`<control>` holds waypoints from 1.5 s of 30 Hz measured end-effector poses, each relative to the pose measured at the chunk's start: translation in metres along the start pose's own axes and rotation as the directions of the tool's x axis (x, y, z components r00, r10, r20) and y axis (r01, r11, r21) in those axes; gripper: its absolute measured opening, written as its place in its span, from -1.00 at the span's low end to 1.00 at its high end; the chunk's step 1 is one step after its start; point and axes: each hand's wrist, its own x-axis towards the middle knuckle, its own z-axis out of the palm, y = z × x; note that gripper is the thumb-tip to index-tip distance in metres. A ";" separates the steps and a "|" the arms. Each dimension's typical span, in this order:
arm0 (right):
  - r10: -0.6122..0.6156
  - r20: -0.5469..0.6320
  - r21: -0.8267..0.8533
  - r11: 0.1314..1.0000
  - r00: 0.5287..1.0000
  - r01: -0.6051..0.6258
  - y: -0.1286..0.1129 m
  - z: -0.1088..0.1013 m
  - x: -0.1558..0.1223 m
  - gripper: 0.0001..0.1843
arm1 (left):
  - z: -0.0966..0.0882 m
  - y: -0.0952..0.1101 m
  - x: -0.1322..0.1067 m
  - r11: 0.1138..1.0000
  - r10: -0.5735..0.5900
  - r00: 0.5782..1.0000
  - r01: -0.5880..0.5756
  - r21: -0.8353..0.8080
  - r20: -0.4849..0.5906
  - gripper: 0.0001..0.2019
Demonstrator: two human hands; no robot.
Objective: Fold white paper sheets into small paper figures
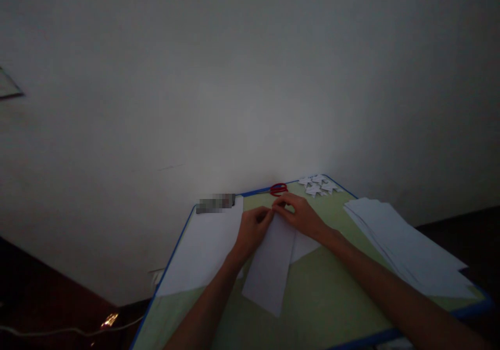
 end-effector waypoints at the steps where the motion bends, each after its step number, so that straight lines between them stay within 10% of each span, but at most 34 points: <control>1: -0.024 0.015 -0.039 0.999 1.000 0.025 0.000 -0.002 0.000 -0.92 | 0.000 0.000 -0.001 1.000 0.006 1.000 -0.006 0.014 0.003 -0.70; 18: -0.209 0.195 -0.421 0.864 0.958 0.275 0.000 -0.012 0.000 -0.93 | 0.004 -0.004 -0.001 0.992 0.015 0.999 -0.018 0.125 0.030 -0.77; 45: -0.241 0.209 -0.417 0.855 0.948 0.309 -0.006 -0.014 0.001 -0.96 | 0.006 -0.003 -0.004 0.955 0.033 0.995 -0.058 0.291 0.092 -0.70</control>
